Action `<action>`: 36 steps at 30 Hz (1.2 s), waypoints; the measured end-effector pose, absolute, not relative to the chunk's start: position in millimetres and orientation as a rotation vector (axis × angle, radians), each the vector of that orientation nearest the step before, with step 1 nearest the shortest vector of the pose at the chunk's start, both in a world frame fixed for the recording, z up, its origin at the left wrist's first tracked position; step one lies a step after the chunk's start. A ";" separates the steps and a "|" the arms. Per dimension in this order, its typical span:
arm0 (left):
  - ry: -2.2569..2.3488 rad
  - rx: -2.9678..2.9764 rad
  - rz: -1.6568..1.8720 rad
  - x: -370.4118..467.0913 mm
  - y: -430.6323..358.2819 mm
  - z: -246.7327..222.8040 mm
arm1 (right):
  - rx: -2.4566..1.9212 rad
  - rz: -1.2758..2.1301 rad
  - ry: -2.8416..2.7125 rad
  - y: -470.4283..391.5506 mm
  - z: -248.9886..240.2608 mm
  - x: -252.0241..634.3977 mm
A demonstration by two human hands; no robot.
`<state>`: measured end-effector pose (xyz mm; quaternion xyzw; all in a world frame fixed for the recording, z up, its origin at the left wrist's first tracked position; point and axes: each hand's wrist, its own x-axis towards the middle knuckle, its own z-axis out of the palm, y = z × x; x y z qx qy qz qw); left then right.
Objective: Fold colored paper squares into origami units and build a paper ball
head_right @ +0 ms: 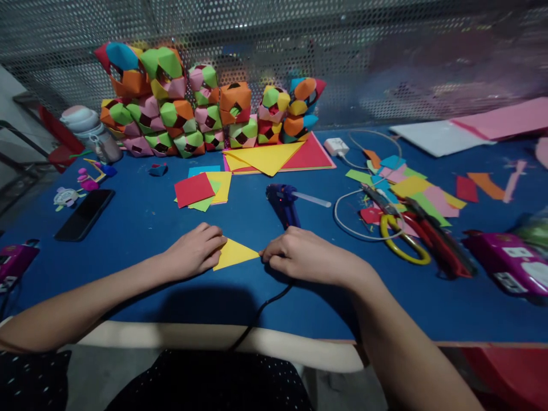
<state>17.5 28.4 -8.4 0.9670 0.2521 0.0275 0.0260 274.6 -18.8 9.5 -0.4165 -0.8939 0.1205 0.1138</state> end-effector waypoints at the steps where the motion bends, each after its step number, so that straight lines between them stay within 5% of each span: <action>1: 0.781 2.987 0.097 17.3 28.6 -9.2 | -1.235 0.450 -2.591 -17.7 10.5 272.7; 5: 0.777 2.941 0.227 14.4 28.1 -14.3 | -1.310 0.671 -2.420 -13.0 12.3 265.1; 18: 0.909 2.836 0.341 11.0 25.4 -16.8 | -1.259 0.482 -2.453 -8.0 -12.6 242.3; 27: 1.177 1.863 0.693 15.3 27.0 1.0 | -1.319 0.918 -1.492 1.8 -14.3 230.0; 36: 1.067 1.396 0.676 27.4 12.1 0.2 | -1.321 1.042 -1.443 -1.2 -11.7 213.8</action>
